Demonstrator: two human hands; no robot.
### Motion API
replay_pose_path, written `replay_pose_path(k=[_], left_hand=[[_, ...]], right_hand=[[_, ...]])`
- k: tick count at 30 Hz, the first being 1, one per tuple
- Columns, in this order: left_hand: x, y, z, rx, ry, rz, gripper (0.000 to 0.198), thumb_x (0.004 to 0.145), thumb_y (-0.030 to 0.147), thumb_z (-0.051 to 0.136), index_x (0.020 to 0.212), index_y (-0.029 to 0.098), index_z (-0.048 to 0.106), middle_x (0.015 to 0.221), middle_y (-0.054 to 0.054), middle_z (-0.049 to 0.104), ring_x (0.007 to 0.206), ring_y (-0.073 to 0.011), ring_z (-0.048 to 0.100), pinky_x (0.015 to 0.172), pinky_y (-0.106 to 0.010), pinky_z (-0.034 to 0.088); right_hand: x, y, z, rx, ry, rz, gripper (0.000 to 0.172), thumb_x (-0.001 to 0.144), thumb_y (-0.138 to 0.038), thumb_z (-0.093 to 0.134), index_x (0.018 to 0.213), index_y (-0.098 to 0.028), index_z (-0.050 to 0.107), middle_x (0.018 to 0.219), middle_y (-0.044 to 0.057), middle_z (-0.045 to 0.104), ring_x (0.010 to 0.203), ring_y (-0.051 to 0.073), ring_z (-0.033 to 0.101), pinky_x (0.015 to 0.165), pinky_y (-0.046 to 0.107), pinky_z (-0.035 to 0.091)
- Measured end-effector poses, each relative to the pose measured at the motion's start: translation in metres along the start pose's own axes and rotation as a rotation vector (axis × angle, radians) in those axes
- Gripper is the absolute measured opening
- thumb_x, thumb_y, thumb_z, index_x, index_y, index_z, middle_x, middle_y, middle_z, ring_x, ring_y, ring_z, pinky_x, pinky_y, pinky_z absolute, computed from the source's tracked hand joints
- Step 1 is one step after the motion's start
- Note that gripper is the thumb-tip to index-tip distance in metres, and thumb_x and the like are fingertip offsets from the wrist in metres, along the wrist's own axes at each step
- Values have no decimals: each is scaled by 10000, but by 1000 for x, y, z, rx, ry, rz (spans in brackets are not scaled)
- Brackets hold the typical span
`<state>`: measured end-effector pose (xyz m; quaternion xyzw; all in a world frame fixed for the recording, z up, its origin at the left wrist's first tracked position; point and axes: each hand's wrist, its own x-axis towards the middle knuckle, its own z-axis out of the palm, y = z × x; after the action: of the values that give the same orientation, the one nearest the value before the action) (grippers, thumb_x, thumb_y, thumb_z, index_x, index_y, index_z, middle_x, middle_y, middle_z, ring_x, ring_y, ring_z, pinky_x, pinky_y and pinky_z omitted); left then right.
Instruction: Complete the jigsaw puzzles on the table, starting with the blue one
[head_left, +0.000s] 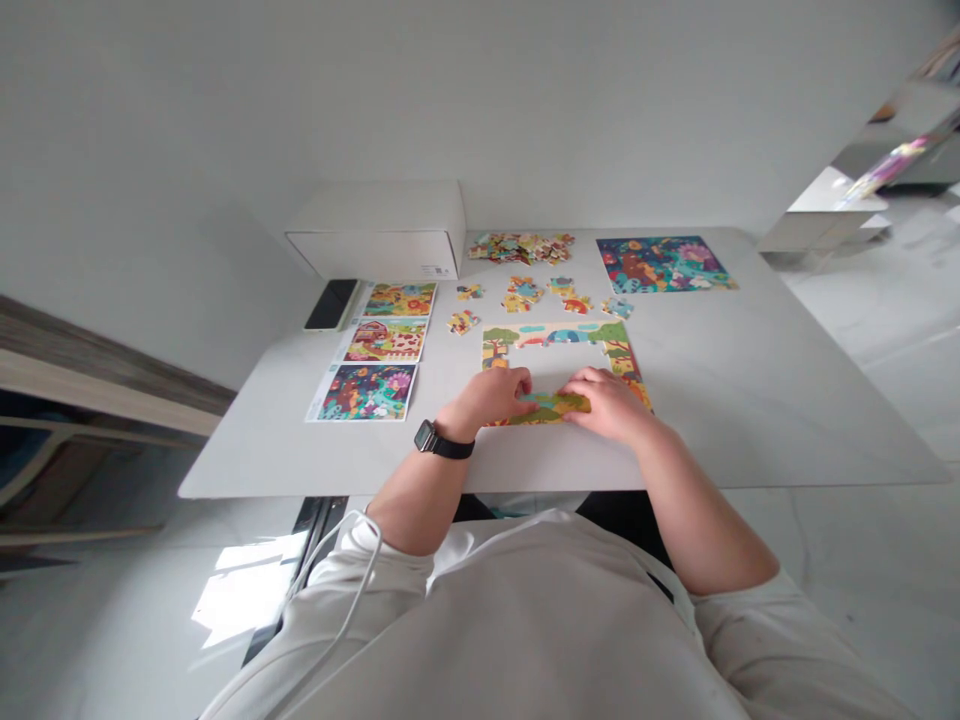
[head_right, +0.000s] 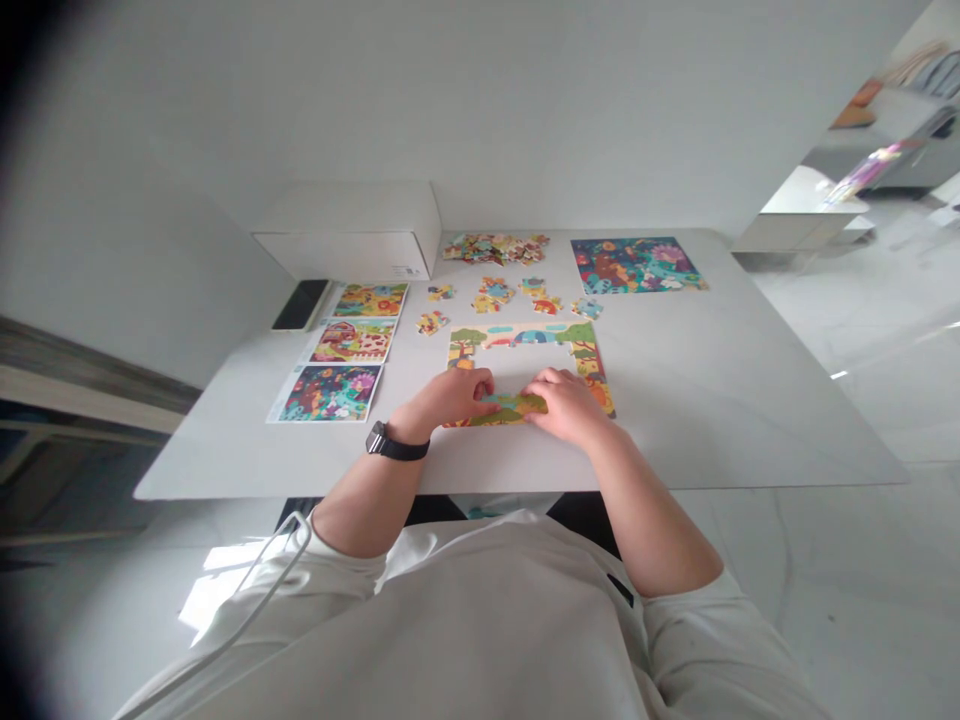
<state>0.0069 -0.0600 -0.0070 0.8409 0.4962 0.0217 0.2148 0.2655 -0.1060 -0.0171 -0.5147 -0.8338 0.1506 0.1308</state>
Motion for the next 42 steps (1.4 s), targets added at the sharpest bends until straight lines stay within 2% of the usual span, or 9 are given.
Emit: replay_pose_path(k=[8, 17, 24, 31, 34, 36, 39, 42], left_hand=[[-4, 8, -6, 26, -10, -14, 307, 897, 481, 749, 1087, 241, 723, 995, -32, 784, 843, -205, 699, 682, -280, 438], [-2, -7, 1, -56, -17, 16, 304, 884, 475, 756, 1073, 240, 712, 965, -22, 770, 773, -184, 677, 641, -281, 404], [-2, -12, -3, -77, -56, 3, 284, 851, 455, 768, 1021, 238, 698, 870, 3, 741, 721, -170, 657, 609, -280, 379], [-3, -18, -7, -82, -83, 3, 240, 833, 418, 774, 980, 248, 690, 848, 10, 748, 734, -175, 683, 609, -269, 407], [-3, -12, -10, -56, -100, 6, 199, 855, 388, 747, 986, 247, 698, 885, -8, 765, 766, -188, 697, 622, -269, 421], [-3, -8, -15, -18, -107, 10, 120, 898, 310, 664, 988, 246, 712, 903, -27, 774, 790, -198, 700, 642, -272, 432], [-1, -6, -25, 8, -152, 45, 197, 904, 196, 563, 984, 247, 735, 905, -34, 780, 794, -196, 694, 664, -269, 446], [4, -10, -39, -28, -148, 84, 284, 895, 156, 525, 1041, 249, 751, 931, -23, 790, 811, -180, 698, 687, -253, 464]], right_hand=[[-2, 4, 6, 26, 27, -11, 312, 896, -311, 836, 1206, -303, 802, 1234, 80, 703, 1161, 294, 669, 1089, 450, 511], [-4, 0, 11, 12, 24, -43, 331, 918, -300, 819, 1246, -286, 777, 1207, 87, 708, 1158, 299, 647, 1070, 460, 519], [-2, -11, 11, -10, 26, -60, 332, 928, -287, 820, 1257, -270, 776, 1189, 87, 706, 1133, 283, 634, 1060, 447, 517], [2, -23, 13, -36, -9, -64, 325, 935, -280, 818, 1257, -261, 776, 1207, 97, 702, 1155, 285, 645, 1057, 454, 510], [6, -24, 7, -51, -51, -85, 323, 934, -282, 818, 1253, -245, 783, 1211, 109, 709, 1152, 290, 668, 1038, 445, 524], [11, -23, -1, -30, -103, -116, 307, 937, -282, 810, 1242, -243, 791, 1212, 110, 721, 1137, 282, 690, 1020, 420, 538], [23, -18, -18, 15, -146, -169, 286, 948, -272, 785, 1233, -256, 798, 1234, 102, 745, 1137, 274, 714, 1022, 397, 546], [40, -11, -37, 14, -106, -193, 288, 960, -256, 753, 1244, -275, 793, 1287, 91, 753, 1185, 277, 709, 1045, 403, 540]])
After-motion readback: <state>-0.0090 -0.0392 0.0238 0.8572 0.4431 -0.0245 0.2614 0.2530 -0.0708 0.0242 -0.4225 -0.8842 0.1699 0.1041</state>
